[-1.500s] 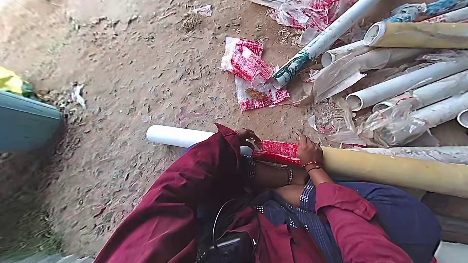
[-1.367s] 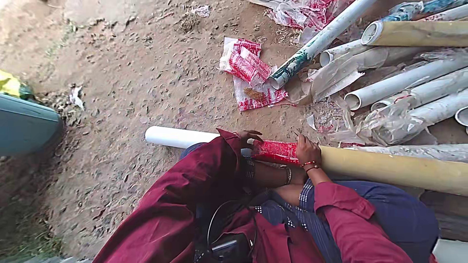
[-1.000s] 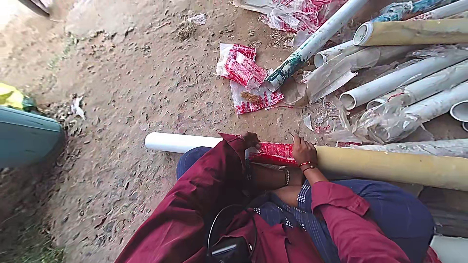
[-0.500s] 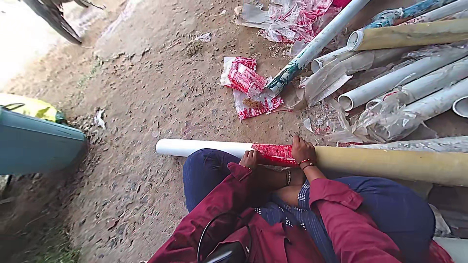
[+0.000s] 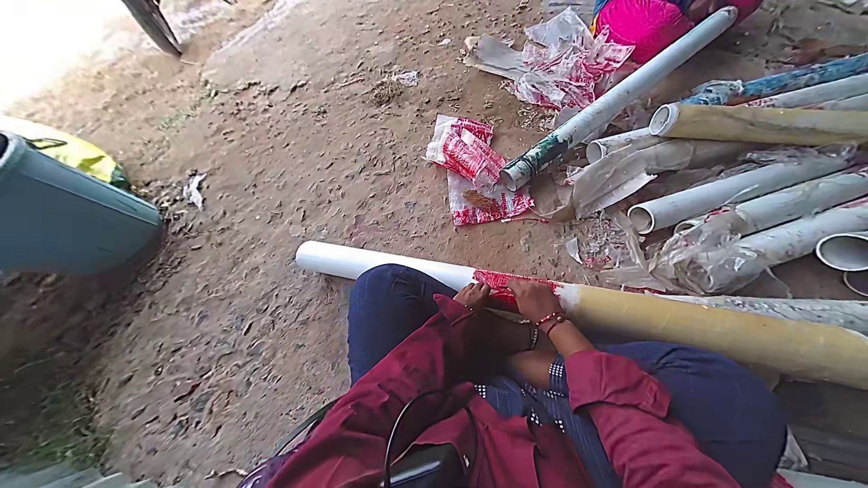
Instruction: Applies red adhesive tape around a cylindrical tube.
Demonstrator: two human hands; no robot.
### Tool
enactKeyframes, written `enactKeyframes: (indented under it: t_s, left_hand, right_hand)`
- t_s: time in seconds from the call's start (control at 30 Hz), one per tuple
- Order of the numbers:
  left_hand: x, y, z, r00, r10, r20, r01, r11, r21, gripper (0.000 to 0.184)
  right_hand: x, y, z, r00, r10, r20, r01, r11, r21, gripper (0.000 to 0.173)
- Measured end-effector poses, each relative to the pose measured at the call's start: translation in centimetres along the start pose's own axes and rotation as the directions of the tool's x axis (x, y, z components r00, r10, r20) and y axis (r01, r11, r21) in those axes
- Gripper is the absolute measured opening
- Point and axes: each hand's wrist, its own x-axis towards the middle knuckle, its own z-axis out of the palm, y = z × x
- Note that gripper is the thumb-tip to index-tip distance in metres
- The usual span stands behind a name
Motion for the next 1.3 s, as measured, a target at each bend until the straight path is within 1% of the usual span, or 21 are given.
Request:
enactKeyframes:
  t_s: [0.1,0.17,0.33,0.47,0.5,0.6,0.67,0.73,0.77,0.8,0.83,0.87,0.9,0.93,1.03,1.1,1.13,1.17,1.23,1.27,1.3]
  left_hand:
    - [-0.3,0.2,-0.7,0.999,-0.013,0.044,0.014,1.0,-0.022,0.036]
    - [-0.4,0.5,-1.3,0.996,-0.038,0.083,0.042,0.998,-0.052,0.037]
    - [-0.3,0.1,-1.5,0.996,-0.021,0.082,0.032,0.991,-0.133,0.035]
    - [-0.4,0.0,-1.9,0.995,-0.014,0.101,0.03,0.986,-0.165,0.034]
    - [-0.5,0.0,-2.0,0.996,-0.01,0.092,0.026,0.984,-0.178,0.034]
    - [-0.5,-0.4,-1.8,0.996,0.055,0.065,-0.042,0.981,-0.187,0.035]
    - [-0.3,-1.0,-0.4,0.988,0.128,-0.083,-0.139,0.98,-0.141,0.032]
    - [-0.3,-0.6,0.9,0.975,0.103,-0.199,-0.128,0.985,-0.115,0.036]
    - [-0.5,0.2,1.1,0.978,0.053,-0.201,-0.081,0.988,-0.134,0.044]
    - [-0.4,1.0,1.7,0.975,0.001,-0.222,-0.038,0.986,-0.163,0.05]
    - [-0.1,1.9,2.8,0.95,-0.055,-0.307,-0.002,0.983,-0.183,0.049]
    - [0.6,2.6,4.4,0.89,-0.11,-0.442,0.029,0.982,-0.185,0.041]
    - [1.3,3.1,5.7,0.806,-0.152,-0.572,0.062,0.983,-0.174,0.034]
    - [1.9,3.4,6.3,0.76,-0.177,-0.625,0.099,0.983,-0.158,0.032]
    - [1.8,3.7,4.5,0.887,-0.236,-0.397,0.198,0.971,-0.134,0.044]
    - [1.8,3.2,4.5,0.91,-0.199,-0.364,0.191,0.98,-0.058,0.051]
    - [1.9,2.9,4.7,0.907,-0.172,-0.385,0.183,0.983,-0.008,0.05]
    - [2.1,2.6,5.3,0.881,-0.12,-0.457,0.163,0.985,0.054,0.045]
    - [3.1,1.5,7.1,0.732,0.073,-0.677,0.106,0.97,0.219,0.027]
    - [3.0,1.5,7.1,0.748,0.101,-0.656,0.08,0.967,0.24,0.026]
    - [2.4,1.9,6.2,0.84,0.066,-0.538,0.064,0.973,0.22,0.031]
  right_hand:
    - [0.3,-0.6,0.0,0.998,0.003,0.069,0.002,0.998,-0.066,0.037]
    - [0.3,-0.5,0.1,0.999,-0.027,0.038,0.03,0.995,-0.091,0.036]
    - [0.1,-0.8,0.4,0.993,-0.116,0.007,0.115,0.972,-0.205,0.034]
    - [-0.8,-0.8,1.7,0.96,-0.215,-0.178,0.145,0.93,-0.339,0.027]
    - [-1.1,-1.1,1.7,0.962,-0.205,-0.179,0.132,0.927,-0.352,0.027]
    - [-1.8,-2.3,0.8,0.992,-0.117,-0.05,0.09,0.922,-0.376,0.029]
    - [-2.2,-2.7,-0.8,0.995,-0.009,0.104,0.048,0.925,-0.378,0.03]
    - [-2.3,-1.7,-3.3,0.964,0.117,0.238,-0.02,0.927,-0.376,0.031]
    - [-2.6,-0.1,-3.9,0.972,0.127,0.198,-0.053,0.938,-0.343,0.031]
    - [-2.9,1.9,-3.7,0.994,0.099,0.054,-0.079,0.954,-0.291,0.03]
    - [-3.1,3.7,-3.1,0.986,0.077,-0.146,-0.108,0.969,-0.223,0.029]
    - [-2.9,4.6,-2.6,0.95,0.114,-0.292,-0.16,0.977,-0.14,0.03]
    - [-2.7,4.7,-2.5,0.917,0.201,-0.344,-0.235,0.97,-0.061,0.032]
    - [-2.2,4.6,-2.5,0.894,0.287,-0.343,-0.308,0.951,-0.008,0.033]
    - [0.0,4.5,-0.8,0.871,0.425,-0.245,-0.42,0.904,0.073,0.034]
    - [1.2,4.4,1.2,0.864,0.46,-0.206,-0.445,0.888,0.117,0.035]
    - [1.7,4.3,2.0,0.844,0.483,-0.232,-0.461,0.875,0.146,0.034]
    - [1.9,4.2,2.2,0.828,0.506,-0.243,-0.476,0.862,0.174,0.033]
    - [1.8,3.8,1.4,0.824,0.536,-0.182,-0.5,0.84,0.212,0.036]
    - [1.7,3.8,1.0,0.824,0.546,-0.151,-0.51,0.831,0.224,0.038]
    - [1.6,3.9,0.7,0.823,0.552,-0.135,-0.516,0.825,0.229,0.038]
